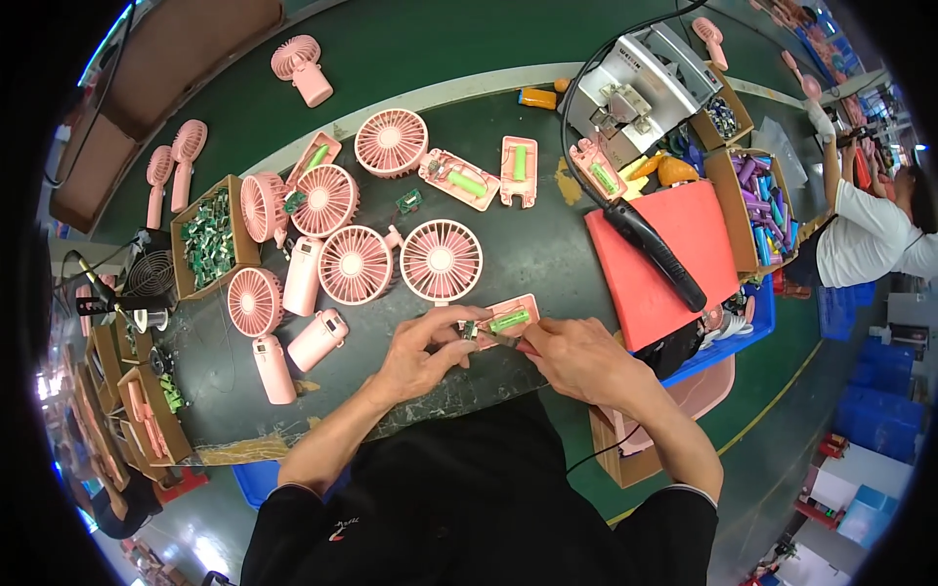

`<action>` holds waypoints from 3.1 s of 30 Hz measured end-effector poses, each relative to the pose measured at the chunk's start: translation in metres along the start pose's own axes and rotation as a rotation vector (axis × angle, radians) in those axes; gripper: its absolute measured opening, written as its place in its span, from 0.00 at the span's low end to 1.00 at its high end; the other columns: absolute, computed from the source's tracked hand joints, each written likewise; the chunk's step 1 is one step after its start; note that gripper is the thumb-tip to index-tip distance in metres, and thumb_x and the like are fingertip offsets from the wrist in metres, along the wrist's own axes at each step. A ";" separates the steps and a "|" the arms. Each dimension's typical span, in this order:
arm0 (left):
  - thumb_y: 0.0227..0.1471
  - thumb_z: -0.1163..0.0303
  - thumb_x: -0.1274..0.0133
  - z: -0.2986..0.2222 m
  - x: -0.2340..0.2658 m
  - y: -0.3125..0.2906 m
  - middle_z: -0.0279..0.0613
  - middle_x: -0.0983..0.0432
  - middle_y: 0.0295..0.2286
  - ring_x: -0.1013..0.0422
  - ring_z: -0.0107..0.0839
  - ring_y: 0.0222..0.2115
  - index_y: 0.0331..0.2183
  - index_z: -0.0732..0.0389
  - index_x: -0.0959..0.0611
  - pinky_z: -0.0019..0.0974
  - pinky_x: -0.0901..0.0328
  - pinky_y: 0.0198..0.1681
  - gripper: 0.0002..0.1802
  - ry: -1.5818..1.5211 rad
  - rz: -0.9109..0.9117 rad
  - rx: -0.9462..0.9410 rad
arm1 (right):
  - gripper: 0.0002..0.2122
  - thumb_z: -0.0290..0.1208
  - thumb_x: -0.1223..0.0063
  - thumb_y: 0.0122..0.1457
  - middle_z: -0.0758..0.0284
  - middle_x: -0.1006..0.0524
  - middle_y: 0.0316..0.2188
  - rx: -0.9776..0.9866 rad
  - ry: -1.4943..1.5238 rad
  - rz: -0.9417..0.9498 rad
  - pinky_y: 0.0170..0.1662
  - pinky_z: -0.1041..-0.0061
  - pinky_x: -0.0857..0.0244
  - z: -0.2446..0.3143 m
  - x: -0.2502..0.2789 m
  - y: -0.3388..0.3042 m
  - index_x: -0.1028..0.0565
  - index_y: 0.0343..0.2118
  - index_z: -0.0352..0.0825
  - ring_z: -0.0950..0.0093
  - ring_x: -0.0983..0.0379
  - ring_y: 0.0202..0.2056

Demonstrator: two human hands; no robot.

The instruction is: The person assembles portable electric fans by cutting wires with pliers, connecting circuit boards to fan heads, placing batteries and circuit boards into handle casings, and snapping the fan housings together by hand.

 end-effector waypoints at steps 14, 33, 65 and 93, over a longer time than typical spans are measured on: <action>0.55 0.77 0.48 -0.001 -0.003 0.000 0.45 0.21 0.30 0.26 0.26 0.21 0.50 0.64 0.28 0.30 0.33 0.26 0.19 -0.086 0.009 -0.048 | 0.12 0.30 0.51 0.60 0.55 0.23 0.38 -0.054 0.175 0.124 0.43 0.57 0.33 -0.004 -0.011 0.007 0.28 0.45 0.32 0.53 0.27 0.40; 0.43 0.76 0.37 -0.046 0.000 -0.017 0.45 0.23 0.38 0.23 0.36 0.27 0.40 0.63 0.20 0.32 0.29 0.26 0.18 0.579 -0.339 -0.436 | 0.12 0.33 0.51 0.60 0.47 0.25 0.32 -0.185 0.266 0.172 0.43 0.55 0.36 -0.005 -0.024 -0.001 0.31 0.38 0.26 0.48 0.29 0.39; 0.38 0.83 0.41 -0.061 -0.018 -0.023 0.44 0.24 0.27 0.27 0.38 0.20 0.32 0.65 0.21 0.36 0.33 0.20 0.14 0.806 -0.315 -0.606 | 0.11 0.28 0.59 0.62 0.47 0.27 0.27 0.020 0.624 -0.219 0.36 0.50 0.39 0.015 -0.058 -0.011 0.39 0.41 0.25 0.43 0.30 0.35; 0.46 0.86 0.46 -0.077 0.002 -0.022 0.45 0.26 0.26 0.32 0.33 0.21 0.33 0.68 0.21 0.32 0.37 0.23 0.08 0.573 -0.418 -0.495 | 0.18 0.36 0.40 0.49 0.56 0.30 0.39 -0.282 -0.339 -0.932 0.42 0.62 0.40 -0.038 0.054 0.008 0.28 0.39 0.29 0.61 0.37 0.43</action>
Point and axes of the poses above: each hand's wrist, its own y-axis towards the middle knuckle, its own x-axis out of the back of the hand, z = x × y, the point moved 10 cm from there along y, towards the middle knuckle
